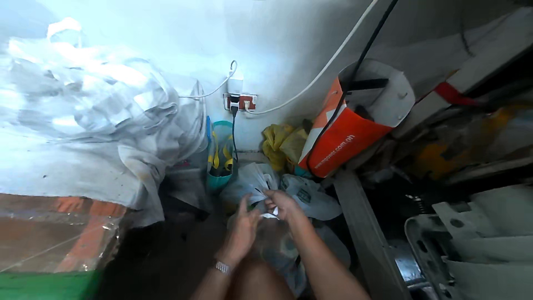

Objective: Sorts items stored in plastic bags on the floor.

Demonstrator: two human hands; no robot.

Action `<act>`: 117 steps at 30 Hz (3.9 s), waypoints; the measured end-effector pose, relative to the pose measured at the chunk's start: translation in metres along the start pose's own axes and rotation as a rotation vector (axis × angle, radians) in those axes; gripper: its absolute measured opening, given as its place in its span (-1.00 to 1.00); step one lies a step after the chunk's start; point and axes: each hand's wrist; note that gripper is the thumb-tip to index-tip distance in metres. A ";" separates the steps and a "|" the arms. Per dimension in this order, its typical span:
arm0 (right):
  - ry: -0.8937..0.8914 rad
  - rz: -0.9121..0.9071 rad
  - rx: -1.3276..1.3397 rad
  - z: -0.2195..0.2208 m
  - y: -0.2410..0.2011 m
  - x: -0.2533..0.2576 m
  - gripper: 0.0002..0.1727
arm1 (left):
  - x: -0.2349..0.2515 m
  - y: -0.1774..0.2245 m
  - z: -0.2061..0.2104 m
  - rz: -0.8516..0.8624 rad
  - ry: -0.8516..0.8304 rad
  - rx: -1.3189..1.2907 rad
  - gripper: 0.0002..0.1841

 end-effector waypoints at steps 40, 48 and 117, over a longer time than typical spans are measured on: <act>0.347 -0.610 -0.507 0.034 0.079 -0.005 -0.64 | 0.123 0.007 -0.038 0.167 -0.530 0.570 -0.61; 0.188 -0.457 -0.247 0.031 0.079 0.009 -0.58 | 0.131 0.015 -0.033 0.119 -0.567 0.303 -0.58; 0.056 -0.617 -1.689 0.005 0.019 0.121 -0.18 | -0.003 -0.066 -0.030 -0.475 -0.024 -0.256 -0.65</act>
Point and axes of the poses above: each hand's wrist, its own x-axis towards the middle knuckle, its own z-axis out of the palm, y = z × x, and after that the axes turned 3 degrees about x, right-handed
